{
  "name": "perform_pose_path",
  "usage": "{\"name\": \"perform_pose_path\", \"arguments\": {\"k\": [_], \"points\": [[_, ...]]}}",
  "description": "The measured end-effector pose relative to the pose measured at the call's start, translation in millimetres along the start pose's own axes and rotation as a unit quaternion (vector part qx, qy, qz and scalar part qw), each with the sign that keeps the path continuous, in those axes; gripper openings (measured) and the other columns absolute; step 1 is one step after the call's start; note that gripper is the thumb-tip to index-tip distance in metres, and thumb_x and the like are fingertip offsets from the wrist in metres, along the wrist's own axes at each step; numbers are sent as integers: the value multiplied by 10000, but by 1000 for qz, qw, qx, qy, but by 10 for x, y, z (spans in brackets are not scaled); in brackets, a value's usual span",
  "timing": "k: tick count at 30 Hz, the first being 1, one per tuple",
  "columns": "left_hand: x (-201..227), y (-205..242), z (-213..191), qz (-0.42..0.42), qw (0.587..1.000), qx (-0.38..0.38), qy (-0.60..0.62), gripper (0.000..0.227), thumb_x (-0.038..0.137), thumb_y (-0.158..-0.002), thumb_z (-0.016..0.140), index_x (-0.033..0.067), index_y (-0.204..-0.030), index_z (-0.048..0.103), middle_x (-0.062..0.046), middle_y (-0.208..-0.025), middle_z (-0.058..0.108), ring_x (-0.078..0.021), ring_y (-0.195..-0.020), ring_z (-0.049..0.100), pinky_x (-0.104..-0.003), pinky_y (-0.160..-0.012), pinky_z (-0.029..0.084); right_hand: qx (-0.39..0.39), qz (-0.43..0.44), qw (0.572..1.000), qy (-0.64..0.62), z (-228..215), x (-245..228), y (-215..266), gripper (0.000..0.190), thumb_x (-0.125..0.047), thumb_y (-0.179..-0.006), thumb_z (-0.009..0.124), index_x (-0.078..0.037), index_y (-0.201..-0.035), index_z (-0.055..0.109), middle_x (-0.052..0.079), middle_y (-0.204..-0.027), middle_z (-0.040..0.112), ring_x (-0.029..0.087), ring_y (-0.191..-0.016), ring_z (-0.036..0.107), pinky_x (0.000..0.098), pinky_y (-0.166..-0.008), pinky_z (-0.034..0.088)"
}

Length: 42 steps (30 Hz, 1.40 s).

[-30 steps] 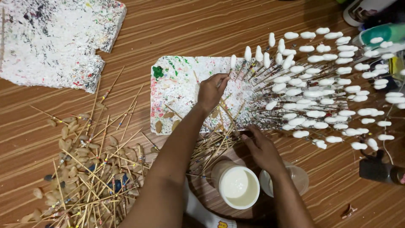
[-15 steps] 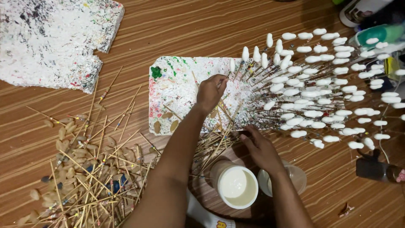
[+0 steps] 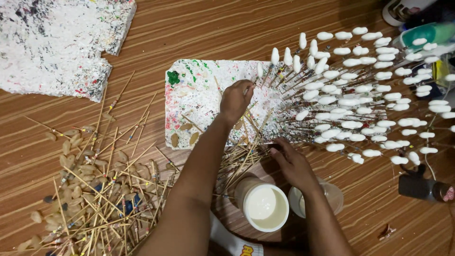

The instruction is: Assembling fishing floats by dipping wooden sticks into glue and attaching foam pieces

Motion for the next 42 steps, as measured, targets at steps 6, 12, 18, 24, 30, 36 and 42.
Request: {"name": "perform_pose_path", "arguments": {"k": [6, 12, 18, 24, 30, 36, 42], "points": [[49, 20, -10, -32, 999, -30, 4, 152, 190, -1003, 633, 112, -1079, 740, -82, -1109, 751, -316, -995, 746, -438, -831, 634, 36, -24, 999, -15, -42, -14, 80, 512, -370, -998, 609, -185, -1476, 593, 246, -1349, 658, 462, -1350, 526, 592, -1121, 413], [98, 19, -100, -25, 997, -71, -14, 273, 250, -1018, 632, 95, -1227, 712, -97, -1230, 715, -328, -1122, 709, -445, -940, 602, 86, -78, 984, -136, -154, -222, 449, 447, -139, -1008, 594, -104, -1452, 621, 233, -1372, 660, 407, -1363, 528, 537, -1144, 401], [300, 107, -715, -6, 999, -36, -22, 278, 237, -1019, 666, 97, -1254, 715, -99, -1202, 728, -306, -1120, 715, -417, -960, 592, 125, -135, 965, -188, -267, -255, 804, 398, -81, -1032, 571, -51, -1426, 621, 256, -1359, 654, 356, -1348, 557, 522, -1144, 409], [605, 460, -1577, -90, 988, 83, 97, 334, 256, -962, 783, 52, -1219, 724, -189, -1118, 743, -344, -1086, 715, -405, -944, 602, 143, -194, 946, -218, -341, -256, 1266, 399, -73, -1045, 549, -27, -1438, 596, 256, -1335, 658, 338, -1302, 583, 493, -1115, 449], [465, 1265, -2059, -188, 967, 107, 136, 398, 273, -962, 746, 80, -1301, 664, -153, -1137, 757, -267, -1075, 735, -359, -928, 599, 177, -202, 936, -227, -306, 154, 1634, 365, -63, -1054, 559, -17, -1409, 626, 224, -1260, 687, 266, -1207, 616, 433, -1061, 503], [329, 1616, -2113, -263, 964, 35, 11, 384, 300, -905, 691, 189, -1271, 712, -52, -1127, 773, -230, -1053, 735, -381, -909, 583, 198, -225, 922, -245, -266, 302, 1828, 328, -96, -1067, 580, 13, -1369, 644, 229, -1212, 698, 269, -1124, 648, 368, -951, 529], [36, 1688, -1907, -300, 952, -13, -62, 351, 307, -883, 684, 283, -1231, 720, 20, -1105, 776, -194, -1027, 745, -370, -906, 597, 209, -235, 918, -243, -303, 341, 1944, 294, -72, -1076, 567, 39, -1338, 640, 189, -1193, 688, 244, -1058, 617, 338, -900, 515]]}}
Point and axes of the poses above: each hand's wrist, its own y-axis away from the middle knuckle, its own z-axis out of the palm, x = y × z, the point moved 3 cm from there along -y, towards the middle knuckle
